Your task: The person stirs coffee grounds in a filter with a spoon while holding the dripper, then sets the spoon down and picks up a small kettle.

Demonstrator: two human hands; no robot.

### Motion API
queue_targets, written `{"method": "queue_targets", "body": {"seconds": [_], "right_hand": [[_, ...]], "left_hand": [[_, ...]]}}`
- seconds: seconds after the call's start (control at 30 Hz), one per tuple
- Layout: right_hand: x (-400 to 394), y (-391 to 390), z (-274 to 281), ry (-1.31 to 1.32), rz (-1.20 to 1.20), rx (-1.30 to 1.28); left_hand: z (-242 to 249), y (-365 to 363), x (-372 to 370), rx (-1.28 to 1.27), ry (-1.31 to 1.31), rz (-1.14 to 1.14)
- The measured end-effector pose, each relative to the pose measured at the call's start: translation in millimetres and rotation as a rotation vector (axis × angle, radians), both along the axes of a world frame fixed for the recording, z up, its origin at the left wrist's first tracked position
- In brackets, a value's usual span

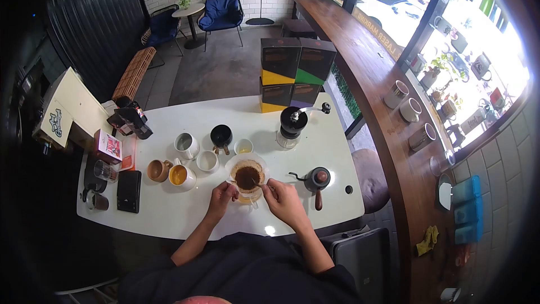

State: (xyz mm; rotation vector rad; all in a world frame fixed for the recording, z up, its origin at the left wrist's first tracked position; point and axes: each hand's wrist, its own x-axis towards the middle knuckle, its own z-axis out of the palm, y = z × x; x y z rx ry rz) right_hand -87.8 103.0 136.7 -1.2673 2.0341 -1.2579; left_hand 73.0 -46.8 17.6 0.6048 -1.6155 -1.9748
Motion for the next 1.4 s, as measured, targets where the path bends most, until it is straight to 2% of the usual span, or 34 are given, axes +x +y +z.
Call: {"method": "queue_targets", "body": {"seconds": [0.13,0.67,0.87,0.93,1.03,1.4], "right_hand": [[0,-5,1,-0.011,-0.031,-0.087],[7,-1,-2,-0.034,-0.053,-0.032],[8,3,1,-0.052,-0.012,-0.01],[6,2,-4,-0.068,0.009,-0.121],[2,2,-6,-0.061,0.027,-0.056],[0,-1,-2,-0.052,0.052,-0.059]], "left_hand": [[-7,0,-2,0.003,0.008,0.006],[-2,0,-3,0.036,0.033,0.029],[1,-2,1,0.012,0.004,0.031],[3,0,-2,0.003,0.003,0.042],[8,5,-2,0.002,0.029,0.062],[7,7,-2,0.004,0.035,0.083]]}}
